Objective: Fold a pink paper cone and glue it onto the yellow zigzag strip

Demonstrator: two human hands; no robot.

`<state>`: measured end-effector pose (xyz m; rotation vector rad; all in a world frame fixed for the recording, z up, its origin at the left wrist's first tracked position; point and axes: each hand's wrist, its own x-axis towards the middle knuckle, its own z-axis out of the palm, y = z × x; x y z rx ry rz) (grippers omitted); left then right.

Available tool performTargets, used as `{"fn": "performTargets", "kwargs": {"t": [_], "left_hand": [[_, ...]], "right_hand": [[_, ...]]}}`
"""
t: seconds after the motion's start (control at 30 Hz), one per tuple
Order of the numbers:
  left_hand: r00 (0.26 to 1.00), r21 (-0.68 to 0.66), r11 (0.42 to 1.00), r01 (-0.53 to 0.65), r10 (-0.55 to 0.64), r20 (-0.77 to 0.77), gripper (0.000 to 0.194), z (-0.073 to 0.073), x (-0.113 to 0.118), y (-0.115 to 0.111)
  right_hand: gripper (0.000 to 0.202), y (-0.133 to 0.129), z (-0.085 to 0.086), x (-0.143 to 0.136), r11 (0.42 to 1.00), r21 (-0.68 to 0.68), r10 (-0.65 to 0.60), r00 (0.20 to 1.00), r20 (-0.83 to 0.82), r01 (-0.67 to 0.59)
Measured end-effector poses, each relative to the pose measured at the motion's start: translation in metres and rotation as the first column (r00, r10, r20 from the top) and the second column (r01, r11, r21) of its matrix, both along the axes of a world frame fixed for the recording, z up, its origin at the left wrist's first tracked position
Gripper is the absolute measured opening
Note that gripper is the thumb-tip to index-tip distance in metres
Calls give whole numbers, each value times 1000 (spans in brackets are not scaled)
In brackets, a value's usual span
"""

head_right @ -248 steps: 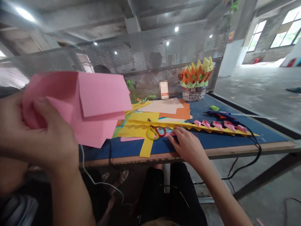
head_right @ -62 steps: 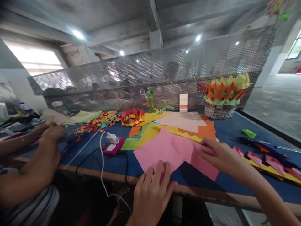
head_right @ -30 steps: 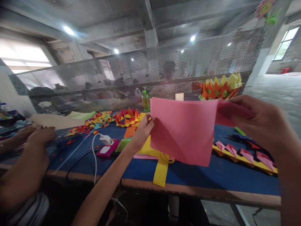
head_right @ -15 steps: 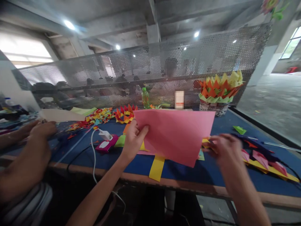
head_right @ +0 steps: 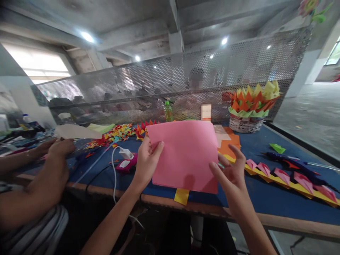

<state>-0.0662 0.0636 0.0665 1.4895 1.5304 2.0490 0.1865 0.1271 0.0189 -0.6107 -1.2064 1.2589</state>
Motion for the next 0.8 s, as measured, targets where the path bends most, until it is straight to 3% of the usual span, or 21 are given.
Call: {"fn": "performTargets", "kwargs": {"t": [0.07, 0.23, 0.53, 0.8], "left_hand": [[1000, 12, 1000, 26, -26, 7, 31, 4, 3, -1], [995, 64, 994, 85, -88, 53, 30, 8, 11, -2], [979, 107, 983, 149, -162, 122, 29, -1, 23, -17], [985, 209, 969, 130, -151, 87, 30, -16, 52, -17]], "right_hand": [[99, 6, 9, -3, 997, 57, -44, 998, -37, 46], [69, 21, 26, -8, 990, 129, -49, 996, -74, 59], [45, 14, 4, -13, 964, 142, -192, 959, -210, 224], [30, 7, -3, 18, 930, 105, -316, 913, -258, 352]]}}
